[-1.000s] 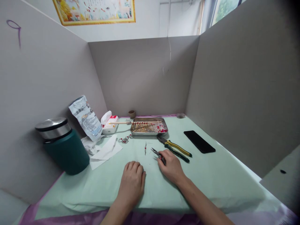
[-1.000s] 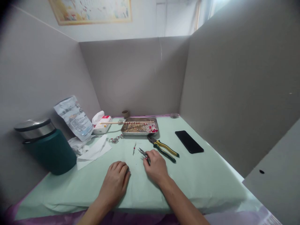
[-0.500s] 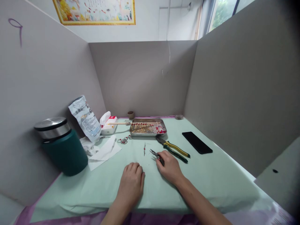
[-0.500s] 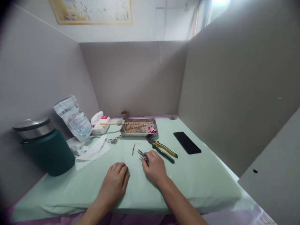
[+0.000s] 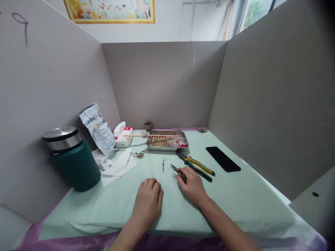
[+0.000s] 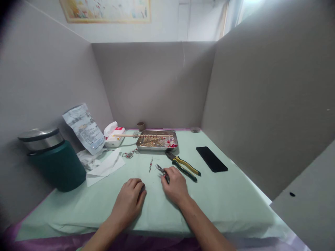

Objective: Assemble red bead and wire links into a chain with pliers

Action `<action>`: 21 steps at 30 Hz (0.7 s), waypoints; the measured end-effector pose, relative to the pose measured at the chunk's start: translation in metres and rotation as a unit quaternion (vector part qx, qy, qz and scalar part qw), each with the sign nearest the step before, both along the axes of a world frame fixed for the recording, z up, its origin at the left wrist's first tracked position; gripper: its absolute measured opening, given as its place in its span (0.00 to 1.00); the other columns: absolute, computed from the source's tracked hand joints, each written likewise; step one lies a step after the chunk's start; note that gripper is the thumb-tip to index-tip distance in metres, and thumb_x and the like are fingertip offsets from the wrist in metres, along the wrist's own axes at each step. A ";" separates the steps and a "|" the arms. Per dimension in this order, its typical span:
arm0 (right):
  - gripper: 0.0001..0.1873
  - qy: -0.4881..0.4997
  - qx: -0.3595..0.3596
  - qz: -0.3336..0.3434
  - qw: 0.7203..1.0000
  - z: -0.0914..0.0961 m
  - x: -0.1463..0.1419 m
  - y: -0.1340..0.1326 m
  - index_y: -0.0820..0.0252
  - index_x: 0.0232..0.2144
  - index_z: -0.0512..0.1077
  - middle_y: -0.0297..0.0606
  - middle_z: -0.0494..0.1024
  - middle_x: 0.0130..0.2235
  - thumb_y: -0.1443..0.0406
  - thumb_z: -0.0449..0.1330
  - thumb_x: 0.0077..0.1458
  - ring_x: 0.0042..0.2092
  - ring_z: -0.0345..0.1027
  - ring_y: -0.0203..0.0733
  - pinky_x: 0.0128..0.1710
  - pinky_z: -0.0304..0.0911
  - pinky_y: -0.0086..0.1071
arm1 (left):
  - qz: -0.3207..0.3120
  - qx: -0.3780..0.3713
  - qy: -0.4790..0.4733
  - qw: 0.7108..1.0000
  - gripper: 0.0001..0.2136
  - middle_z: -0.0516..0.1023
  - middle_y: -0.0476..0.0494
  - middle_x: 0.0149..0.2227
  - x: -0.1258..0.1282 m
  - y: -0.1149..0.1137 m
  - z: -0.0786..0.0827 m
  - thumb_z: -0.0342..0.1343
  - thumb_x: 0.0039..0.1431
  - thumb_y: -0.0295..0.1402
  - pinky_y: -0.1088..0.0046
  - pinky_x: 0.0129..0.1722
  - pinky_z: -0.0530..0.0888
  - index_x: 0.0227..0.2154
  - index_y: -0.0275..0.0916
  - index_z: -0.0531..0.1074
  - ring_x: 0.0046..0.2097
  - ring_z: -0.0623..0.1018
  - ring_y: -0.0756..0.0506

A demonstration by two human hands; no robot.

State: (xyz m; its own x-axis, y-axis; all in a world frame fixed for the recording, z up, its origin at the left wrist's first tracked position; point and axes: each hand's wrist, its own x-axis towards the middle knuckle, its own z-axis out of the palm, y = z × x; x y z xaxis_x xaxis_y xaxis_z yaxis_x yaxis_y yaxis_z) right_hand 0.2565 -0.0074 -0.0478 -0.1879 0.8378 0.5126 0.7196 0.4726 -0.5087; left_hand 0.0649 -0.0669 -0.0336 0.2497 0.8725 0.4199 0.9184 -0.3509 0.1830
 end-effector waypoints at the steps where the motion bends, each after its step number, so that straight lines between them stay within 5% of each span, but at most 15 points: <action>1: 0.11 0.001 -0.001 -0.001 1.000 0.000 0.000 0.000 0.61 0.40 0.72 0.40 0.73 0.37 0.66 0.54 0.55 0.40 0.67 0.43 0.40 0.61 0.32 | 0.004 -0.022 -0.013 1.000 0.07 0.74 0.40 0.36 -0.001 0.004 0.005 0.48 0.59 0.29 0.63 0.42 0.68 0.32 0.37 0.71 0.41 0.72 0.42; 8: 0.10 -0.069 0.014 -0.056 0.996 0.002 -0.005 0.009 0.61 0.38 0.72 0.43 0.73 0.37 0.66 0.53 0.55 0.42 0.66 0.47 0.41 0.59 0.35 | 0.117 -0.111 -0.059 0.985 0.12 0.75 0.34 0.42 0.012 0.078 0.034 0.47 0.59 0.35 0.65 0.40 0.67 0.38 0.36 0.73 0.44 0.74 0.39; 15: 0.12 -0.167 -0.001 -0.105 0.980 0.010 -0.028 0.021 0.63 0.35 0.74 0.51 0.73 0.38 0.59 0.57 0.55 0.44 0.63 0.55 0.41 0.55 0.43 | 0.140 -0.120 -0.103 0.978 0.07 0.74 0.31 0.40 0.021 0.121 0.010 0.50 0.54 0.29 0.63 0.43 0.66 0.32 0.34 0.72 0.45 0.74 0.37; 18: 0.14 -0.107 0.015 -0.100 0.989 0.014 -0.032 0.031 0.62 0.32 0.75 0.51 0.74 0.38 0.57 0.56 0.55 0.45 0.62 0.55 0.45 0.53 0.46 | 0.121 -0.114 -0.160 0.973 0.06 0.75 0.32 0.39 0.018 0.122 0.008 0.49 0.55 0.28 0.64 0.43 0.65 0.30 0.35 0.71 0.44 0.74 0.38; 21: 0.11 0.099 -0.006 -0.056 0.993 0.020 -0.032 0.049 0.61 0.32 0.75 0.47 0.75 0.38 0.61 0.56 0.54 0.45 0.64 0.50 0.46 0.55 0.41 | 0.070 -0.119 -0.239 0.961 0.05 0.76 0.39 0.33 0.018 0.122 0.011 0.47 0.57 0.29 0.69 0.38 0.67 0.30 0.37 0.68 0.37 0.75 0.44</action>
State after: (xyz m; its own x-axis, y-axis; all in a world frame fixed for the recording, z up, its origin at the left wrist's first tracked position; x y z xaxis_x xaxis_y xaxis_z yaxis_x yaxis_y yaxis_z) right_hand 0.2246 0.0412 -0.0280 0.0106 0.8541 0.5201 0.6519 0.3885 -0.6512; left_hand 0.0834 0.0555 -0.0228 -0.0496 0.9689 0.2424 0.7445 -0.1259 0.6557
